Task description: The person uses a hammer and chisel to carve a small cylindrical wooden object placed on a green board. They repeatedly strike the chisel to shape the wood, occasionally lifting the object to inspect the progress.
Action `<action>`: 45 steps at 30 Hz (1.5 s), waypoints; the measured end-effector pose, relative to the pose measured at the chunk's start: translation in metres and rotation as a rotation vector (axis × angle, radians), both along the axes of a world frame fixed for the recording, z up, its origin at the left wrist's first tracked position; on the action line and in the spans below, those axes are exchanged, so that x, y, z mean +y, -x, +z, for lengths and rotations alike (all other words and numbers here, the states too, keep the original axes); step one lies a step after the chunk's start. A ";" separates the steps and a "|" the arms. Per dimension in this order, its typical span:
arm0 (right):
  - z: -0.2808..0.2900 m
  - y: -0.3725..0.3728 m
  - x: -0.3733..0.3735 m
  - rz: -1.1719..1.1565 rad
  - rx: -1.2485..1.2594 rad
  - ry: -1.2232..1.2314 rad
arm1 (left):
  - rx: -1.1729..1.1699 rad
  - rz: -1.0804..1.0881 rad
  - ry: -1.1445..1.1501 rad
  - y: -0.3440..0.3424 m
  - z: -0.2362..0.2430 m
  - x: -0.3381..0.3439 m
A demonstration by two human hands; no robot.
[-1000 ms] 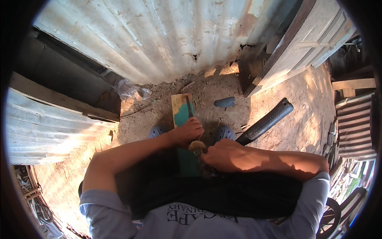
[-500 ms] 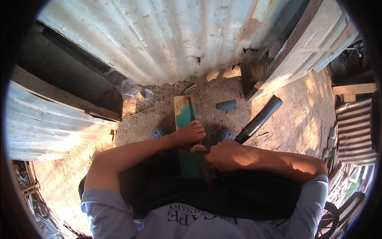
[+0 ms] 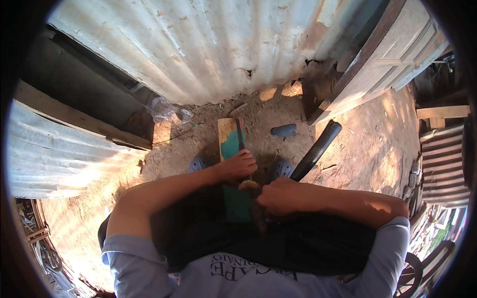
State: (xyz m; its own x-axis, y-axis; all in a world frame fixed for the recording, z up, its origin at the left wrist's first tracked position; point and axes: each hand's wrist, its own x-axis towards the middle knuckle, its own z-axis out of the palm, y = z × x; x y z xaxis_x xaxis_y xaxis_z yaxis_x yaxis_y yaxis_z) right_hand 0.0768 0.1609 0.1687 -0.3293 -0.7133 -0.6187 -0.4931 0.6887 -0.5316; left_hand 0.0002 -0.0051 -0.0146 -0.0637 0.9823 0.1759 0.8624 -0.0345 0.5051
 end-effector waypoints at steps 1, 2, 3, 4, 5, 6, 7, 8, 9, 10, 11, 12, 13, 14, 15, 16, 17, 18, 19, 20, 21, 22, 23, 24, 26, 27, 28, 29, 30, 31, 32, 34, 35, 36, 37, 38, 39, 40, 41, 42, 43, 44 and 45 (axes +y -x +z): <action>-0.005 0.002 0.000 -0.042 0.050 -0.002 | 0.009 -0.001 0.008 0.001 0.001 0.001; -0.009 0.003 0.002 -0.083 0.101 -0.004 | 0.020 0.035 -0.020 0.006 0.001 0.000; -0.011 0.002 0.006 -0.075 0.074 -0.013 | 0.031 0.070 -0.048 0.015 0.002 -0.001; -0.008 0.005 0.007 -0.057 0.044 -0.016 | 0.039 0.116 -0.071 0.022 0.002 -0.004; -0.007 0.007 0.008 -0.038 0.014 -0.019 | 0.020 0.116 -0.046 0.026 0.002 -0.007; -0.006 0.007 0.008 -0.014 -0.028 -0.005 | 0.001 0.117 -0.021 0.030 0.003 -0.010; -0.004 0.005 0.008 0.005 -0.069 0.006 | -0.017 0.112 0.000 0.032 0.001 -0.012; -0.004 0.003 0.007 0.025 -0.110 0.017 | 0.016 0.112 -0.030 0.031 -0.001 -0.012; -0.005 0.001 0.006 0.023 -0.097 0.031 | 0.049 0.112 -0.060 0.029 -0.004 -0.012; -0.007 -0.002 0.007 0.017 -0.088 0.044 | 0.079 0.109 -0.090 0.025 -0.005 -0.011; -0.009 -0.005 0.008 0.011 -0.078 0.057 | 0.081 0.098 -0.095 0.020 -0.007 -0.009; -0.011 -0.007 0.009 -0.001 -0.084 0.044 | 0.083 0.089 -0.100 0.013 -0.008 -0.006; -0.012 -0.006 0.009 -0.006 -0.087 0.033 | 0.089 0.085 -0.102 0.008 -0.003 -0.004; -0.012 -0.005 0.009 -0.011 -0.090 0.021 | 0.043 0.082 -0.102 0.005 0.002 -0.001; -0.010 -0.004 0.011 -0.021 -0.068 -0.011 | -0.003 0.080 -0.103 0.001 0.007 0.001; -0.003 0.000 0.010 -0.027 -0.046 -0.042 | -0.048 0.080 -0.102 0.000 0.014 0.001; 0.003 0.003 0.010 -0.033 -0.024 -0.073 | -0.075 0.087 -0.097 0.000 0.021 0.001; 0.004 0.005 0.011 -0.029 -0.012 -0.067 | -0.102 0.094 -0.092 0.000 0.027 0.000; 0.007 0.006 0.011 -0.029 -0.002 -0.064 | -0.130 0.098 -0.089 -0.001 0.031 -0.001; 0.008 0.007 0.011 -0.029 0.009 -0.060 | -0.156 0.111 -0.101 -0.001 0.034 -0.001; 0.008 0.006 0.011 -0.037 0.012 -0.067 | -0.182 0.123 -0.112 -0.002 0.037 -0.002; 0.006 0.005 0.011 -0.046 0.013 -0.072 | -0.210 0.135 -0.120 -0.002 0.039 -0.003; 0.004 0.003 0.011 -0.055 0.015 -0.077 | -0.225 0.138 -0.130 -0.003 0.042 -0.005; 0.001 0.001 0.012 -0.055 0.016 -0.063 | -0.239 0.141 -0.141 -0.003 0.045 -0.008; -0.002 -0.001 0.013 -0.054 0.018 -0.037 | -0.248 0.134 -0.146 -0.003 0.046 -0.012; -0.002 -0.001 0.013 -0.052 0.016 -0.038 | -0.241 0.123 -0.139 -0.002 0.046 -0.016; 0.001 0.000 0.012 -0.050 0.014 -0.040 | -0.234 0.112 -0.132 -0.001 0.047 -0.018; 0.002 0.000 0.011 -0.049 0.011 -0.041 | -0.234 0.109 -0.114 -0.001 0.048 -0.021; 0.002 0.000 0.011 -0.045 0.011 -0.034 | -0.233 0.105 -0.095 -0.001 0.049 -0.023; 0.001 -0.001 0.012 -0.043 0.014 -0.028 | -0.231 0.101 -0.078 -0.001 0.050 -0.025; 0.001 -0.001 0.012 -0.040 0.016 -0.023 | -0.229 0.102 -0.072 -0.001 0.049 -0.026; 0.000 -0.002 0.012 -0.044 0.032 -0.014 | -0.226 0.102 -0.060 0.000 0.048 -0.026; 0.000 -0.002 0.012 -0.046 0.040 -0.010 | -0.228 0.098 -0.063 0.000 0.049 -0.026; -0.001 -0.002 0.012 -0.047 0.046 0.000 | -0.230 0.095 -0.066 0.001 0.050 -0.026; -0.002 -0.003 0.012 -0.046 0.053 0.010 | -0.231 0.092 -0.070 0.001 0.051 -0.027; -0.003 -0.003 0.011 -0.045 0.060 0.019 | -0.231 0.085 -0.077 0.001 0.051 -0.027; -0.003 -0.002 0.011 -0.038 0.051 0.025 | -0.231 0.079 -0.084 0.001 0.051 -0.027; -0.003 -0.001 0.010 -0.031 0.042 0.029 | -0.230 0.071 -0.092 0.001 0.051 -0.026; -0.003 -0.001 0.010 -0.024 0.033 0.034 | -0.225 0.076 -0.096 0.001 0.051 -0.026; -0.002 0.000 0.010 -0.022 0.039 0.032 | -0.220 0.080 -0.099 0.001 0.051 -0.025; -0.002 0.000 0.009 -0.018 0.044 0.032 | -0.215 0.086 -0.102 0.000 0.050 -0.026; -0.002 0.000 0.008 -0.015 0.049 0.032 | -0.201 0.080 -0.077 0.001 0.050 -0.026; -0.002 0.000 0.008 -0.014 0.046 0.029 | -0.187 0.074 -0.052 0.001 0.049 -0.027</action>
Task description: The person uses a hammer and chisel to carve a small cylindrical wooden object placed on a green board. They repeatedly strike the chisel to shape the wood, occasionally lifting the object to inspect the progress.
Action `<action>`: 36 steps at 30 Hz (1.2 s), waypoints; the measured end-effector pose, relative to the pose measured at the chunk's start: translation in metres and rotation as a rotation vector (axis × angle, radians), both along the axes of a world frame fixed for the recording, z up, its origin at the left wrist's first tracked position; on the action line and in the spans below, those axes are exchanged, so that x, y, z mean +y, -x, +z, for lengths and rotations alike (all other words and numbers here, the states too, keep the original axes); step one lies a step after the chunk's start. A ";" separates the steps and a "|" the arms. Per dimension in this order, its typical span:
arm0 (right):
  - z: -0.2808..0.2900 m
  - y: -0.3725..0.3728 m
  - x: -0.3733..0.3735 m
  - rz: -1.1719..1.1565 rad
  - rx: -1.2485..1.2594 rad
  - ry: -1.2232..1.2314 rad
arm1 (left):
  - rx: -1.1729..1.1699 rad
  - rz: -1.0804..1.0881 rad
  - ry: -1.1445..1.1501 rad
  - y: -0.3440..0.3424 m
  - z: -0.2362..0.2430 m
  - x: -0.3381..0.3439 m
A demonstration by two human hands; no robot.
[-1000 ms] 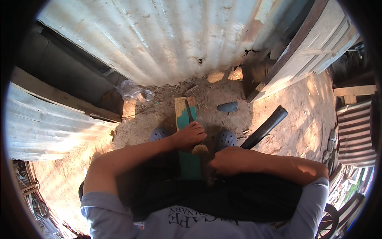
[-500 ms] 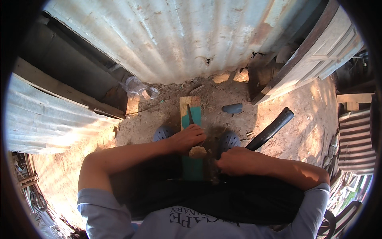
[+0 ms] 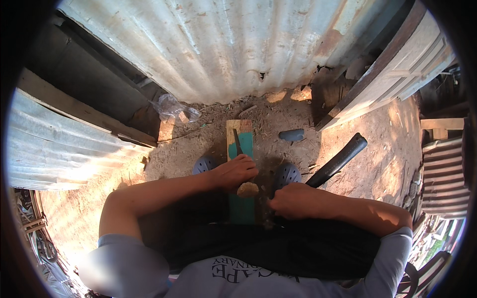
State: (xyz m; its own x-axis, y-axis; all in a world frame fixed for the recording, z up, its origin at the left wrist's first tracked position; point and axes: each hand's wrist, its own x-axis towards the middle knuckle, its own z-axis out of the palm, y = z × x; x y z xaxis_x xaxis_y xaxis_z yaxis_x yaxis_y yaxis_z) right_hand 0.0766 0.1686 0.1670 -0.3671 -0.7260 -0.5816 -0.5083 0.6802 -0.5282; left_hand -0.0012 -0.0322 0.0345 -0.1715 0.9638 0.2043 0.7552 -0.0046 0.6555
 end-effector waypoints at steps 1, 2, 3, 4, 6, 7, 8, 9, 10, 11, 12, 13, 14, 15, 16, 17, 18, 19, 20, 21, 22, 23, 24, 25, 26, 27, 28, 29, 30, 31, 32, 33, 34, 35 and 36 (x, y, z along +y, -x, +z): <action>0.001 0.000 -0.001 0.001 -0.003 -0.003 | 0.013 -0.008 0.025 0.000 -0.001 -0.001; 0.001 0.000 -0.001 0.002 -0.005 -0.007 | 0.021 -0.014 0.027 0.000 -0.003 -0.001; 0.001 0.000 -0.001 0.004 -0.002 -0.003 | 0.029 -0.019 0.029 0.000 -0.004 -0.002; -0.001 0.000 0.000 0.005 0.001 0.000 | 0.037 -0.026 0.032 0.000 -0.004 -0.002; -0.001 -0.001 -0.001 0.013 -0.001 0.000 | 0.032 -0.023 0.007 -0.001 -0.005 -0.001; 0.000 -0.001 -0.002 0.023 -0.006 -0.001 | 0.030 -0.019 -0.004 -0.001 -0.005 -0.001; 0.001 0.000 -0.004 0.032 -0.010 -0.003 | 0.049 -0.024 0.009 -0.002 -0.008 -0.002; 0.003 0.000 -0.005 0.044 -0.019 -0.001 | 0.067 -0.029 0.023 -0.003 -0.011 -0.002; 0.005 0.000 -0.007 0.054 -0.028 0.000 | 0.085 -0.037 0.035 -0.004 -0.012 -0.002; 0.006 0.000 -0.009 0.065 -0.038 0.001 | 0.081 -0.039 0.037 -0.004 -0.013 -0.002; 0.006 -0.001 -0.009 0.049 -0.033 0.020 | 0.077 -0.041 0.040 -0.005 -0.014 -0.002; 0.006 -0.002 -0.010 0.035 -0.028 0.040 | 0.075 -0.042 0.043 -0.005 -0.013 -0.002; 0.006 -0.003 -0.011 0.020 -0.022 0.060 | 0.071 -0.041 0.040 -0.005 -0.013 -0.002; 0.005 -0.004 -0.013 0.028 -0.008 0.062 | 0.068 -0.039 0.036 -0.005 -0.013 -0.002; 0.007 -0.006 -0.015 0.033 0.006 0.058 | 0.065 -0.040 0.028 -0.005 -0.013 -0.001; 0.009 -0.006 -0.016 0.039 0.021 0.055 | 0.071 -0.048 0.032 -0.005 -0.013 0.000; 0.014 -0.006 -0.015 0.028 -0.007 0.085 | 0.077 -0.056 0.036 -0.005 -0.015 0.001; 0.025 -0.004 -0.016 0.021 -0.037 0.122 | 0.082 -0.061 0.045 -0.007 -0.019 0.000; 0.033 -0.002 -0.017 0.013 -0.066 0.157 | 0.106 -0.063 0.044 -0.009 -0.023 -0.001; 0.036 0.000 -0.019 0.030 -0.050 0.117 | 0.131 -0.065 0.043 -0.010 -0.027 -0.002; 0.036 0.002 -0.023 0.046 -0.037 0.081 | 0.152 -0.068 0.045 -0.012 -0.029 -0.003; 0.036 0.003 -0.024 0.063 -0.024 0.044 | 0.156 -0.069 0.051 -0.013 -0.031 -0.005; 0.029 0.001 -0.023 0.046 0.000 0.058 | 0.159 -0.069 0.058 -0.015 -0.032 -0.007; 0.022 -0.001 -0.023 0.024 0.028 0.067 | 0.166 -0.073 0.060 -0.014 -0.031 -0.007; 0.017 -0.003 -0.023 0.004 0.056 0.075 | 0.164 -0.079 0.063 -0.014 -0.030 -0.006; 0.012 -0.007 -0.022 0.003 -0.006 0.071 | 0.162 -0.084 0.066 -0.014 -0.029 -0.005; 0.012 -0.009 -0.022 0.002 -0.069 0.066 | 0.159 -0.088 0.069 -0.014 -0.029 -0.003; 0.011 -0.009 -0.023 0.001 -0.131 0.060 | 0.168 -0.090 0.079 -0.014 -0.029 -0.002; 0.010 -0.007 -0.023 0.027 -0.106 0.046 | 0.176 -0.092 0.089 -0.015 -0.029 -0.001; 0.008 -0.005 -0.023 0.053 -0.085 0.034 | 0.181 -0.094 0.101 -0.016 -0.030 -0.001; 0.005 -0.004 -0.023 0.079 -0.064 0.022 | 0.182 -0.089 0.098 -0.017 -0.030 -0.001; -0.003 -0.007 -0.021 0.058 -0.052 0.051 | 0.182 -0.085 0.094 -0.018 -0.031 -0.001; -0.006 -0.009 -0.020 0.035 -0.037 0.078 | 0.186 -0.082 0.088 -0.018 -0.031 0.000; -0.010 -0.011 -0.018 0.011 -0.022 0.104 | 0.193 -0.089 0.091 -0.017 -0.031 0.001; -0.012 -0.014 -0.015 0.005 -0.045 0.094 | 0.201 -0.097 0.094 -0.016 -0.032 0.004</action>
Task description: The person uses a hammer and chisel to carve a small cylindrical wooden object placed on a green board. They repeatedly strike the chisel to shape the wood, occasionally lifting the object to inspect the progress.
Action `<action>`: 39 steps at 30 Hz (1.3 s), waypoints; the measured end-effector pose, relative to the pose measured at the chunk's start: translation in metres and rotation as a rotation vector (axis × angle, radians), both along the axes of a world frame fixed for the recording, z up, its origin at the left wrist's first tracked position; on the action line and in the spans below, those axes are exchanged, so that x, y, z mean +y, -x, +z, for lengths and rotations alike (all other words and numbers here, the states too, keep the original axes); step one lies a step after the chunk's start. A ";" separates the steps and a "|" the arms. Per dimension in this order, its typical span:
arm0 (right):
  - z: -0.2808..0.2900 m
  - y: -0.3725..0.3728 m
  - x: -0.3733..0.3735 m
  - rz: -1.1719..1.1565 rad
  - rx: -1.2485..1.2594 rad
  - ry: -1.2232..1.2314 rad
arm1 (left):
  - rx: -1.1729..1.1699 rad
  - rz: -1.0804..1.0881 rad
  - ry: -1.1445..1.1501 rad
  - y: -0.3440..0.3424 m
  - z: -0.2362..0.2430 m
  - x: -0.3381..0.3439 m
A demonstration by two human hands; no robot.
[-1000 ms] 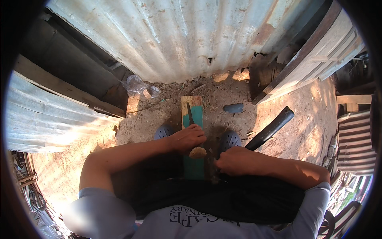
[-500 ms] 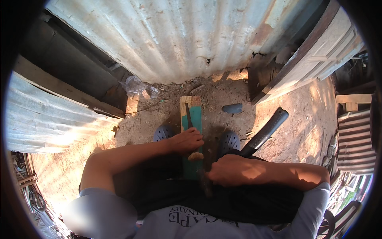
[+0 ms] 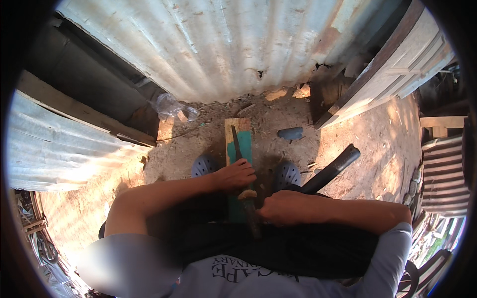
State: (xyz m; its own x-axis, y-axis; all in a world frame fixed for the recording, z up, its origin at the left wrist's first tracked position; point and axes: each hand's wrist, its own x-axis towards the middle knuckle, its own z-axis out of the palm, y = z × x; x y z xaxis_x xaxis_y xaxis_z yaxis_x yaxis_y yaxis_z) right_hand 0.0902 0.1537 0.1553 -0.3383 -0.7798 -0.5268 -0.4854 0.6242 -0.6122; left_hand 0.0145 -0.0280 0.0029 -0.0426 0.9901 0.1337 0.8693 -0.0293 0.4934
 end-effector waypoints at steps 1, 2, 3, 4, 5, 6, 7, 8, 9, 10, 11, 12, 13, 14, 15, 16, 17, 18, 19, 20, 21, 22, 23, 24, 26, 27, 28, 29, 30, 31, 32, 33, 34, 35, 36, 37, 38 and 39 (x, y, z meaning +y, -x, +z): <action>0.007 0.002 -0.001 0.004 -0.026 -0.004 | 0.005 0.002 0.009 -0.001 -0.003 -0.002; 0.010 0.005 -0.002 0.008 -0.053 -0.008 | 0.026 0.009 0.001 -0.002 -0.006 -0.004; 0.007 0.008 -0.003 0.016 -0.014 -0.012 | 0.047 0.016 -0.008 -0.003 -0.010 -0.006; 0.002 0.010 -0.004 0.016 0.026 -0.021 | 0.069 0.014 -0.022 -0.002 -0.011 -0.006; -0.001 0.011 -0.005 0.016 0.066 -0.030 | 0.079 0.014 -0.017 0.001 -0.013 -0.007; -0.002 0.010 -0.004 0.017 0.048 -0.027 | 0.089 0.014 -0.011 0.006 -0.015 -0.009; -0.002 0.011 -0.003 0.022 0.028 -0.024 | 0.098 0.018 -0.005 0.009 -0.015 -0.009; -0.003 0.011 -0.002 0.028 0.009 -0.020 | 0.091 0.012 0.001 0.010 -0.014 -0.008; -0.002 0.011 -0.001 0.027 0.011 -0.009 | 0.084 0.007 0.008 0.010 -0.014 -0.008; 0.001 0.012 0.001 0.023 0.014 0.000 | 0.079 -0.001 0.012 0.011 -0.014 -0.008; 0.002 0.012 0.001 0.019 0.017 0.009 | 0.080 0.005 0.003 0.011 -0.015 -0.008; -0.001 0.011 0.001 0.004 0.052 -0.005 | 0.081 0.011 -0.006 0.010 -0.016 -0.008; -0.006 0.010 -0.002 -0.012 0.085 -0.015 | 0.080 0.016 -0.012 0.010 -0.014 -0.007; -0.009 0.009 -0.003 -0.027 0.118 -0.026 | 0.081 0.017 -0.001 0.011 -0.012 -0.007; -0.012 0.008 -0.003 -0.030 0.097 -0.025 | 0.082 0.018 0.009 0.015 -0.010 -0.007; -0.009 0.009 -0.004 -0.028 0.077 -0.026 | 0.085 0.023 0.017 0.017 -0.009 -0.006; -0.007 0.009 -0.004 -0.027 0.057 -0.027 | 0.069 0.022 0.021 0.017 -0.008 -0.005; -0.004 0.009 -0.004 -0.005 0.033 -0.019 | 0.053 0.020 0.024 0.017 -0.007 -0.003; -0.002 0.009 -0.005 0.019 0.011 -0.009 | 0.038 0.020 0.031 0.018 -0.009 -0.003; -0.001 0.008 -0.006 0.042 -0.011 0.002 | 0.055 0.029 0.012 0.018 -0.011 -0.004; -0.001 0.007 -0.008 0.054 -0.028 -0.002 | 0.071 0.038 -0.008 0.016 -0.013 -0.004; 0.000 0.005 -0.009 0.061 -0.048 -0.010 | 0.084 0.043 -0.030 0.013 -0.012 -0.003; 0.001 0.004 -0.010 0.068 -0.068 -0.016 | 0.055 0.043 -0.053 0.010 -0.012 -0.002; 0.002 0.003 -0.010 0.067 -0.064 -0.026 | 0.026 0.043 -0.076 0.006 -0.011 0.000; 0.005 0.004 -0.008 0.073 -0.054 -0.042 | -0.010 0.043 -0.087 0.001 -0.006 0.002; 0.006 0.005 -0.007 0.070 -0.047 -0.051 | -0.016 0.041 -0.077 -0.001 -0.004 0.003; 0.007 0.006 -0.006 0.067 -0.040 -0.060 | -0.022 0.038 -0.067 -0.002 -0.002 0.004; 0.007 0.007 -0.005 0.063 -0.032 -0.069 | -0.024 0.037 -0.048 -0.003 0.000 0.004; 0.007 0.008 -0.004 0.060 -0.018 -0.068 | -0.027 0.037 -0.029 -0.003 0.002 0.004; 0.007 0.008 -0.004 0.057 -0.003 -0.066 | -0.031 0.036 -0.009 -0.004 0.002 0.003; 0.007 0.008 -0.004 0.053 0.010 -0.065 | -0.029 0.039 -0.010 -0.004 0.003 0.003; 0.007 0.008 -0.004 0.050 0.006 -0.064 | -0.027 0.041 -0.011 -0.004 0.004 0.003; 0.009 0.010 -0.004 0.046 0.000 -0.064 | -0.027 0.043 -0.013 -0.004 0.003 0.003; 0.011 0.011 -0.004 0.042 -0.006 -0.064 | -0.031 0.042 -0.018 -0.004 0.003 0.004; 0.013 0.012 -0.003 0.039 -0.039 -0.052 | -0.035 0.041 -0.025 -0.004 0.002 0.004; 0.015 0.015 -0.002 0.040 -0.070 -0.038 | -0.038 0.044 -0.028 -0.004 0.001 0.003; 0.016 0.017 0.000 0.041 -0.101 -0.024 | -0.037 0.044 -0.032 -0.005 0.001 0.003; 0.017 0.018 0.001 0.033 -0.126 -0.019 | -0.036 0.044 -0.036 -0.005 0.000 0.003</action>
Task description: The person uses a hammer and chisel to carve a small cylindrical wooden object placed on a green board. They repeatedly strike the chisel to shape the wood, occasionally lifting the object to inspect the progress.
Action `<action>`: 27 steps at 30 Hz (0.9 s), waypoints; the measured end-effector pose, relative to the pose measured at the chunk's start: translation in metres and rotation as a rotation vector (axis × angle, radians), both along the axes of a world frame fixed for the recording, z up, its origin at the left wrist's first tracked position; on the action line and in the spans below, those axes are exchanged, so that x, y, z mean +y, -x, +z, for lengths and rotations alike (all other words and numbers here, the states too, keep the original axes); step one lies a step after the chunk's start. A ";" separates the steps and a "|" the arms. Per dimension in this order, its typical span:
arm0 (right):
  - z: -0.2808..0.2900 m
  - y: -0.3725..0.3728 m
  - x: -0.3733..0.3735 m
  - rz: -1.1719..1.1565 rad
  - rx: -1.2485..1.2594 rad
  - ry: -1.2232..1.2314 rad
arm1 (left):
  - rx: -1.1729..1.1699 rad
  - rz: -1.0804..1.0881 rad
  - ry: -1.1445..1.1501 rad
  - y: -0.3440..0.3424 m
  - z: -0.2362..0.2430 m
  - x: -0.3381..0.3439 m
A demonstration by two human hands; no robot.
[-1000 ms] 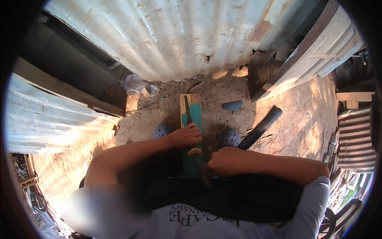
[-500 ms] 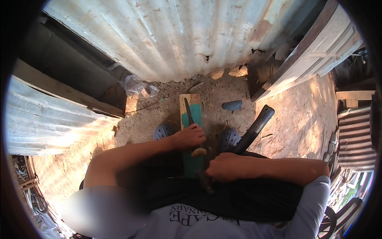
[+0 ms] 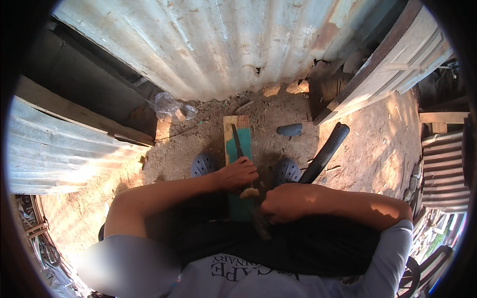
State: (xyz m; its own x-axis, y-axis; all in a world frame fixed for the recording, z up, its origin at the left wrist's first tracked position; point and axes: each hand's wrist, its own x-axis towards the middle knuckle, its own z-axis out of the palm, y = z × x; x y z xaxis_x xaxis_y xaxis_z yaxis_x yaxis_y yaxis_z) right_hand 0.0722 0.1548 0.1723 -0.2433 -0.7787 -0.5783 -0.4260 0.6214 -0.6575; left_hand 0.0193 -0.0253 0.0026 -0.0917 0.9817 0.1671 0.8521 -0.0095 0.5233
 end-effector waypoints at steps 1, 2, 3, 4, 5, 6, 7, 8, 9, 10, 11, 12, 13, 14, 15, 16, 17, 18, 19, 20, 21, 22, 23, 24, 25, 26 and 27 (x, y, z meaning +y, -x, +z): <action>0.001 0.001 0.002 -0.011 -0.023 0.003 | 0.002 -0.002 -0.006 0.000 -0.001 0.000; 0.001 0.002 0.003 -0.021 -0.046 0.005 | -0.001 0.003 -0.009 0.000 -0.001 0.000; 0.001 0.003 0.003 -0.062 -0.011 -0.043 | -0.005 0.008 -0.012 0.000 -0.002 0.000; 0.001 0.005 0.000 -0.101 0.022 -0.091 | -0.009 0.015 -0.015 0.000 -0.003 -0.001; 0.000 0.006 -0.001 -0.140 0.056 -0.139 | 0.003 0.027 -0.024 0.001 -0.006 -0.002; -0.001 0.004 -0.002 -0.098 0.036 -0.120 | 0.016 0.040 -0.033 0.004 -0.010 -0.003; -0.001 0.002 -0.003 -0.060 0.020 -0.105 | 0.032 0.049 -0.045 0.007 -0.010 -0.001; 0.000 0.001 -0.003 -0.021 0.003 -0.090 | 0.011 0.042 -0.043 0.008 -0.010 0.000; 0.002 0.000 -0.002 -0.017 -0.026 -0.066 | -0.010 0.036 -0.040 0.009 -0.009 0.001; 0.006 -0.001 -0.002 -0.012 -0.055 -0.037 | -0.032 0.029 -0.034 0.009 -0.008 0.001; 0.009 -0.001 -0.002 -0.008 -0.085 -0.009 | -0.027 0.028 -0.017 0.009 -0.007 0.001; 0.002 0.000 -0.002 -0.043 -0.046 -0.052 | -0.022 0.028 0.000 0.010 -0.006 0.001; -0.007 0.003 -0.003 -0.079 -0.009 -0.095 | -0.020 0.025 0.018 0.010 -0.006 0.000; -0.014 0.004 -0.003 -0.116 0.027 -0.138 | -0.032 0.023 0.010 0.009 -0.006 0.000; -0.017 -0.001 0.000 -0.101 -0.007 -0.103 | -0.043 0.020 0.002 0.008 -0.006 0.000; -0.013 -0.004 0.001 -0.081 -0.037 -0.070 | -0.051 0.022 -0.008 0.010 -0.006 0.000; -0.011 -0.005 0.002 -0.062 -0.067 -0.037 | -0.042 0.019 -0.020 0.011 -0.006 0.001; -0.009 -0.003 0.003 -0.052 -0.065 -0.030 | -0.034 0.016 -0.032 0.011 -0.006 0.002; -0.004 -0.001 0.003 -0.043 -0.067 -0.021 | -0.030 0.013 -0.040 0.009 -0.007 0.002; -0.002 0.000 0.003 -0.034 -0.069 -0.012 | -0.016 0.012 -0.018 0.009 -0.008 0.001; -0.006 0.000 0.002 -0.044 -0.038 -0.060 | -0.003 0.012 0.005 0.008 -0.009 0.000; -0.011 0.001 0.000 -0.060 -0.003 -0.111 | 0.013 0.006 0.025 0.010 -0.009 0.000; -0.013 0.001 0.000 -0.075 0.031 -0.163 | 0.027 0.000 0.022 0.010 -0.010 0.001; -0.013 -0.002 0.002 -0.068 -0.012 -0.129 | 0.040 -0.006 0.018 0.011 -0.010 0.001; -0.009 -0.004 0.002 -0.053 -0.059 -0.090 | 0.050 -0.004 0.020 0.010 -0.010 0.001; -0.006 -0.005 0.002 -0.036 -0.105 -0.051 | 0.029 -0.003 0.026 0.009 -0.009 0.000; -0.012 -0.003 0.002 -0.048 -0.062 -0.068 | 0.007 -0.002 0.033 0.008 -0.009 -0.002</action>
State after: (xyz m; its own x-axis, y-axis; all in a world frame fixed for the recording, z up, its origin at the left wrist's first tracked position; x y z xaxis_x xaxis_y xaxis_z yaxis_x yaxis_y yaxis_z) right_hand 0.0757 0.1566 0.1601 -0.2410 -0.7255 -0.6446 -0.3545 0.6841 -0.6374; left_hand 0.0111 -0.0270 -0.0060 -0.0887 0.9868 0.1354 0.8559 0.0060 0.5172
